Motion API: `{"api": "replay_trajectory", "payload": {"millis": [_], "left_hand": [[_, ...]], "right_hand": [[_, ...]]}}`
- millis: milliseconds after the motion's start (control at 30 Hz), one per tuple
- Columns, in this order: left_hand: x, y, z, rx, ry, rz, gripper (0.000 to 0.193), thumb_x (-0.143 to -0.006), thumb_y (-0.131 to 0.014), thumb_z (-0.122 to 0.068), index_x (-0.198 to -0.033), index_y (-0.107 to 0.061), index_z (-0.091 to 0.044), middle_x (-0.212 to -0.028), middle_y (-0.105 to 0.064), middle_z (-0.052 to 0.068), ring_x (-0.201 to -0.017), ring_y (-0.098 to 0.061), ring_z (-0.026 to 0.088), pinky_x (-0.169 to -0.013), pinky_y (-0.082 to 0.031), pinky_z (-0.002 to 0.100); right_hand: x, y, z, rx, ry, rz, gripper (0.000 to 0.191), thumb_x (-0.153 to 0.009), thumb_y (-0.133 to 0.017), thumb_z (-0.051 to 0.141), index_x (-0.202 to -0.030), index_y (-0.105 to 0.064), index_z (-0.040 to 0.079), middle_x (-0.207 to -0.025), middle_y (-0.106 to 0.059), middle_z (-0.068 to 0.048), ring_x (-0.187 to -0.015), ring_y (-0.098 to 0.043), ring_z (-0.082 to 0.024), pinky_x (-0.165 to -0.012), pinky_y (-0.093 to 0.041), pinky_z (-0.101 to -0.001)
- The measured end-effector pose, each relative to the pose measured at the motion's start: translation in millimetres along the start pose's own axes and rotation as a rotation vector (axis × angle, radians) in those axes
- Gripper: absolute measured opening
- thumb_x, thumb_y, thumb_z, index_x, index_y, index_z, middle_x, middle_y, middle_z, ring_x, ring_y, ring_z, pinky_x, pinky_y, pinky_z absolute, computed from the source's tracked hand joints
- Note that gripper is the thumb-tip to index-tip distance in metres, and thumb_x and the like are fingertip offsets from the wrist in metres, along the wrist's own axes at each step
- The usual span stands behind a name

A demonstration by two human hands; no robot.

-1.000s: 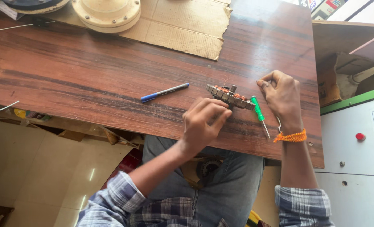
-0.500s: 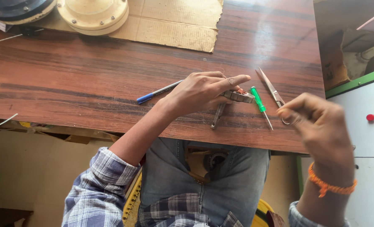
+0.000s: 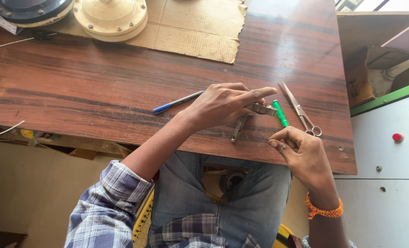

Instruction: The person winds copper wire around the slots of a motor stator held in a bench vise. They use a green-handled screwdriver to guide and pack the wire into the slots, repeatedly rotating the stator to access different positions. The work continues throughout the clip without a visible final state.

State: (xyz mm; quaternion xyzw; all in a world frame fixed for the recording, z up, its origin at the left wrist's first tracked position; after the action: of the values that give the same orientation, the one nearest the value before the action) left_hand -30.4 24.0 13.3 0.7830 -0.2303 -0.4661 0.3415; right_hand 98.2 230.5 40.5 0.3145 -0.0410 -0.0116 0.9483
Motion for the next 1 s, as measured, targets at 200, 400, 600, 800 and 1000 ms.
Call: {"api": "replay_trajectory", "payload": {"millis": [200, 400, 600, 800, 1000], "left_hand": [[-0.9, 3.2, -3.2, -0.003, 0.054, 0.057, 0.082, -0.091, -0.076, -0.029, -0.159, -0.031, -0.033, -0.096, -0.076, -0.002, -0.097, -0.072, 0.019, -0.084, -0.062, 0.038], [-2.8, 4.7, -4.2, 0.086, 0.038, 0.017, 0.082, -0.088, -0.076, -0.027, -0.157, -0.032, -0.032, -0.115, -0.078, -0.01, -0.102, -0.073, 0.018, -0.081, -0.061, 0.035], [-2.9, 4.4, -3.8, 0.078, 0.069, 0.072, 0.083, -0.088, -0.076, -0.026, -0.157, -0.032, -0.032, -0.115, -0.078, -0.01, -0.098, -0.074, 0.018, -0.079, -0.061, 0.035], [-4.8, 3.5, -2.4, 0.081, 0.063, 0.082, 0.082, -0.089, -0.076, -0.027, -0.157, -0.032, -0.034, -0.11, -0.078, -0.008, -0.096, -0.075, 0.018, -0.077, -0.062, 0.035], [-0.3, 0.9, -2.4, 0.036, 0.005, 0.022, 0.078, -0.09, -0.074, -0.024, -0.156, -0.034, -0.039, -0.107, -0.074, -0.004, -0.093, -0.074, 0.02, -0.081, -0.062, 0.034]], "right_hand": [[6.7, 2.2, 2.4, -0.031, 0.005, -0.021, 0.006, -0.093, -0.073, 0.005, -0.096, -0.076, 0.001, -0.069, -0.057, 0.001, -0.063, -0.043, -0.003, -0.053, -0.033, -0.0242], [10.7, 7.0, 11.0, 0.022, 0.132, -0.035, 0.007, -0.089, -0.073, 0.004, -0.095, -0.075, 0.0, -0.072, -0.069, 0.001, -0.063, -0.051, -0.002, -0.054, -0.041, -0.0217], [11.3, 4.2, 15.9, 0.035, 0.166, -0.055, 0.008, -0.088, -0.074, 0.003, -0.096, -0.076, 0.0, -0.073, -0.07, 0.001, -0.064, -0.054, -0.002, -0.055, -0.043, -0.0213], [5.7, 7.1, 14.3, -0.094, 0.154, 0.029, 0.009, -0.088, -0.073, 0.004, -0.097, -0.076, 0.002, -0.072, -0.069, 0.002, -0.065, -0.056, 0.0, -0.053, -0.044, -0.0218], [-1.3, -33.5, 0.4, 0.294, 0.373, 0.032, 0.009, -0.087, -0.074, 0.011, -0.095, -0.073, 0.006, -0.079, -0.076, -0.008, -0.066, -0.074, -0.015, -0.058, -0.055, -0.0309]]}}
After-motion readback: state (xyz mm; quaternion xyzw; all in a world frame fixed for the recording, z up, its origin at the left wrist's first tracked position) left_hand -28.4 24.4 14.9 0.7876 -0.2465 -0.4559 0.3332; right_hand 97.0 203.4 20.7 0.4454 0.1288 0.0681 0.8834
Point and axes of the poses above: each hand's wrist, its own x-axis away from the middle knuckle, its own y-axis out of the back of the hand, z = x × y, the point moved 2 cm from there along -x, towards the middle knuckle
